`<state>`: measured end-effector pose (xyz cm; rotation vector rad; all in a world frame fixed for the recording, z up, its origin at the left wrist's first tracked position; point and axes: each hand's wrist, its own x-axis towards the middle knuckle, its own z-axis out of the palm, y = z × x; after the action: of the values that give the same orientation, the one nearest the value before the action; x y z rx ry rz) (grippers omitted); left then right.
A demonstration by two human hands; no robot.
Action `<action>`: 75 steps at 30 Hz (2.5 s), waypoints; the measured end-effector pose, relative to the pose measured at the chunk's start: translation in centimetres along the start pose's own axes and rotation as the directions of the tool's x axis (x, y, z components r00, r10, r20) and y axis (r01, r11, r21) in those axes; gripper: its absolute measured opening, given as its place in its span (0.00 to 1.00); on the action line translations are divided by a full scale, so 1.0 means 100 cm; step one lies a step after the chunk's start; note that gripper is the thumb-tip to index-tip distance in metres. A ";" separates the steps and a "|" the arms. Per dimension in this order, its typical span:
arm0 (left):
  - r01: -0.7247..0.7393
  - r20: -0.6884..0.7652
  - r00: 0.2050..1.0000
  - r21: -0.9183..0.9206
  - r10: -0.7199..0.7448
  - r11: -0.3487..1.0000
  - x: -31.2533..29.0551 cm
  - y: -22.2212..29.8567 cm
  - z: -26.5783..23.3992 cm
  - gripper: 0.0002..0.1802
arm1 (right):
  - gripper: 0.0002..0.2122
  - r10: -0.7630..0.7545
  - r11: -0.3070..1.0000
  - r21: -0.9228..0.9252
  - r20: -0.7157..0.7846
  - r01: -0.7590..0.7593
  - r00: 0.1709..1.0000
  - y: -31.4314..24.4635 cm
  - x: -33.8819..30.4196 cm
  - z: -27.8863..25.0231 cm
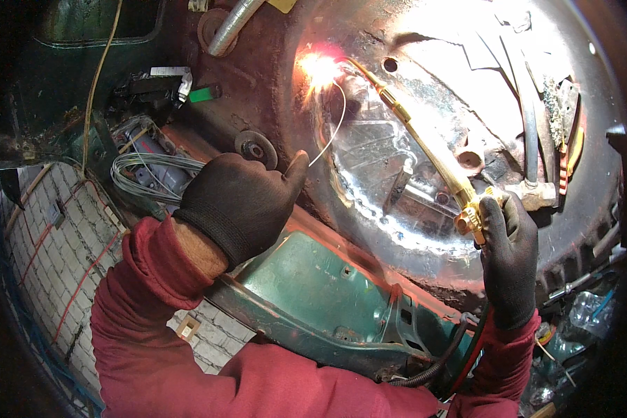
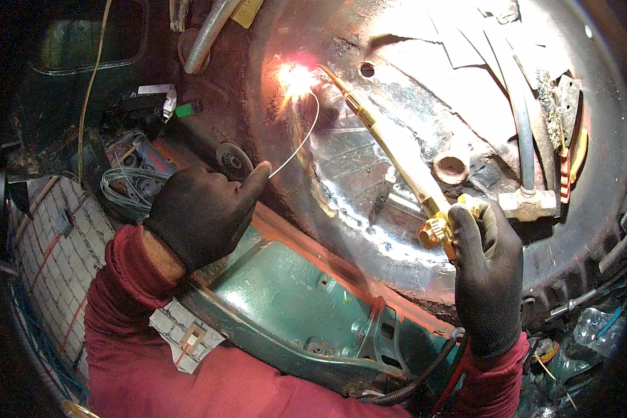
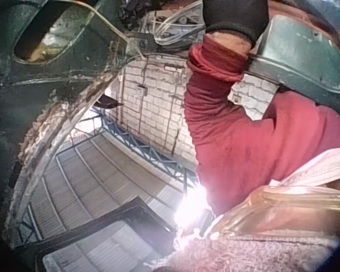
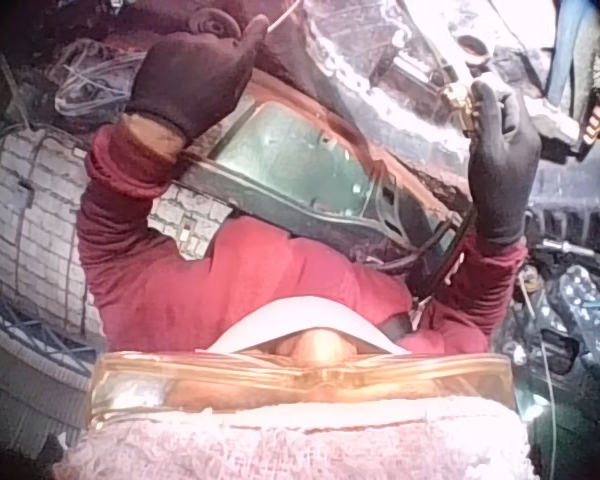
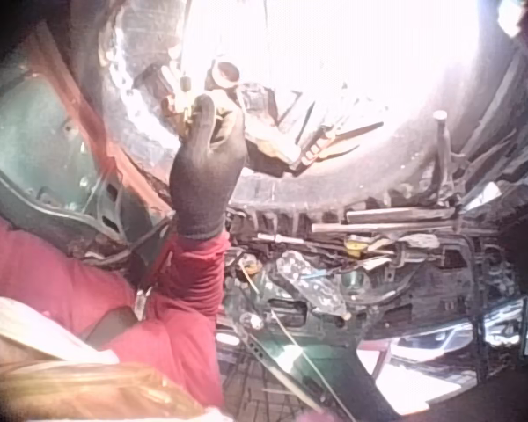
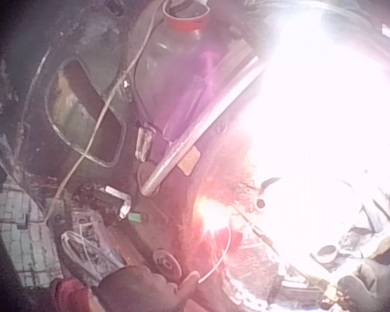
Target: The person welds a section of a car's wheel well using a handheld torch and filler rod. They repeatedly heat the metal, apply filler, and inspect the weld area. The person also uses a hammer to tap the weld and a wire brush to clean the surface.
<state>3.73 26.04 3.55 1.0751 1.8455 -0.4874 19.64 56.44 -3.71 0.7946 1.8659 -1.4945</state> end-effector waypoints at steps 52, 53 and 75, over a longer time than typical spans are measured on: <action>-0.003 0.016 1.000 -0.030 0.004 1.000 0.002 0.002 -0.004 0.30 | 0.14 0.088 0.996 0.033 0.013 -0.088 0.996 -0.003 0.000 -0.001; -0.002 0.016 1.000 -0.032 0.003 0.999 0.003 0.002 -0.004 0.30 | 0.14 0.103 0.993 0.057 0.009 -0.104 0.995 -0.003 -0.001 0.000; 0.006 0.039 0.999 -0.014 -0.006 1.000 0.003 0.003 -0.007 0.32 | 0.14 0.039 0.999 0.030 0.003 -0.039 0.999 -0.003 -0.001 0.002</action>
<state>3.53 26.83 3.68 1.0437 1.8160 -0.4944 19.48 56.23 -3.46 0.8384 1.8193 -1.5021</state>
